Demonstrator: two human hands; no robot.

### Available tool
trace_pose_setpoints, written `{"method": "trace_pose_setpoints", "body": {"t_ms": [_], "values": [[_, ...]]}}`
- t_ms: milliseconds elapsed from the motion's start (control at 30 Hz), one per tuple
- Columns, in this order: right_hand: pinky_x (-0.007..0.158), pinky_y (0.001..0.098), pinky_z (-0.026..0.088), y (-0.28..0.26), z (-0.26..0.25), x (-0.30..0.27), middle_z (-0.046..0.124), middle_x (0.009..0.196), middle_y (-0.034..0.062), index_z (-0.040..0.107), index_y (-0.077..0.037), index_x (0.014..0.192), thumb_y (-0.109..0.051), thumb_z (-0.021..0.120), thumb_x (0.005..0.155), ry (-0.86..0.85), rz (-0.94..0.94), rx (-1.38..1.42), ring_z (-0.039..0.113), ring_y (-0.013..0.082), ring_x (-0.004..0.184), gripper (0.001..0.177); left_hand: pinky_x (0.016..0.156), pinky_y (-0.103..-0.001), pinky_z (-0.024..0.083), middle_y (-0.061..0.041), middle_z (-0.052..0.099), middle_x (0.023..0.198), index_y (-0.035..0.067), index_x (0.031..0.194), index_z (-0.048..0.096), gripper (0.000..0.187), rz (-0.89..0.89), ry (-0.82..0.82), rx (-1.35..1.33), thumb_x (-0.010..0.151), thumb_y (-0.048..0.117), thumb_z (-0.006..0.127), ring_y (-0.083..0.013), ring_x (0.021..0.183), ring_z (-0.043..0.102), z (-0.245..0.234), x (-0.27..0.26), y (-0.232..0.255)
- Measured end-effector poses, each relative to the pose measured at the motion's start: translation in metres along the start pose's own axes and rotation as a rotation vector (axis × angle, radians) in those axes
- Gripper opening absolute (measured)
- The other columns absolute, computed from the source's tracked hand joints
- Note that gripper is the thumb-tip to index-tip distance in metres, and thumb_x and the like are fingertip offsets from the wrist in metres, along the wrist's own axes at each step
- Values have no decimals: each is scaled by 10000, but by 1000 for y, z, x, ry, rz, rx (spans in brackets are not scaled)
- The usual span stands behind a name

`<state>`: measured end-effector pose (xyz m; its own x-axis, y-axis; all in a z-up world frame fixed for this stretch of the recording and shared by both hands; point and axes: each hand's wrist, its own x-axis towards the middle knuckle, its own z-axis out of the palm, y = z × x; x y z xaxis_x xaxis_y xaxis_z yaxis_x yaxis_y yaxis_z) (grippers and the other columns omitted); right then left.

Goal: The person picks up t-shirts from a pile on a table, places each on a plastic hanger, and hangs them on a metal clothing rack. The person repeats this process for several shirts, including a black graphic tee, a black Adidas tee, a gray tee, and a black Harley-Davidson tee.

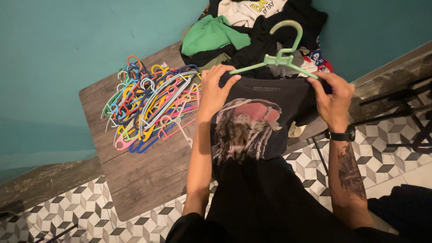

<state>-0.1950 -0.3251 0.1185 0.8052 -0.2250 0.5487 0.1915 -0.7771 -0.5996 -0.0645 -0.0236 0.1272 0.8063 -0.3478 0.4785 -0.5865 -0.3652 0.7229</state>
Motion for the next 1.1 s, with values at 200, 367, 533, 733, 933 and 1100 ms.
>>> {"method": "trace_pose_setpoints", "body": {"t_ms": [200,367,533,733,933,1100], "values": [[850,312,525,17,-9,2,755,993,131,765,20,1121,-49,803,1072,114,34,-45,712,201,874,92,918,-322,524,-65,724,1058,21,1188,621,320,-206,52,-380,945,189,745,-189,1010,690,4,-14,-40],[845,266,518,28,-17,6,754,987,113,764,35,1126,-29,778,1063,177,72,0,688,152,890,91,854,-306,521,-102,729,1022,-20,1177,654,266,-373,35,-375,1017,186,701,-187,941,642,23,-46,-91],[812,245,496,29,-26,3,741,971,103,776,39,1149,-6,791,1072,180,78,-4,661,129,873,90,949,-357,497,-171,715,1134,-54,1202,634,260,-247,136,-149,1048,152,664,-283,1052,678,41,-75,-129],[836,245,502,27,-47,-11,728,991,118,746,76,1134,54,781,1051,229,4,-50,656,139,907,92,855,-348,533,-214,730,1004,-20,1166,651,193,-380,117,-134,994,38,583,-311,936,724,34,-113,-148],[756,236,440,28,-88,-25,721,967,131,765,75,1153,33,769,1032,174,94,-114,639,155,855,129,934,-371,520,-234,718,1100,-13,1242,623,353,-354,54,-92,896,-44,559,-359,1081,716,28,-149,-185],[798,219,468,26,-123,-40,737,1030,126,765,62,1193,45,726,1013,106,83,-94,655,148,895,185,995,-437,447,-213,661,1199,44,1288,595,638,-523,-292,242,686,69,804,-384,1162,604,0,-157,-197]]}}
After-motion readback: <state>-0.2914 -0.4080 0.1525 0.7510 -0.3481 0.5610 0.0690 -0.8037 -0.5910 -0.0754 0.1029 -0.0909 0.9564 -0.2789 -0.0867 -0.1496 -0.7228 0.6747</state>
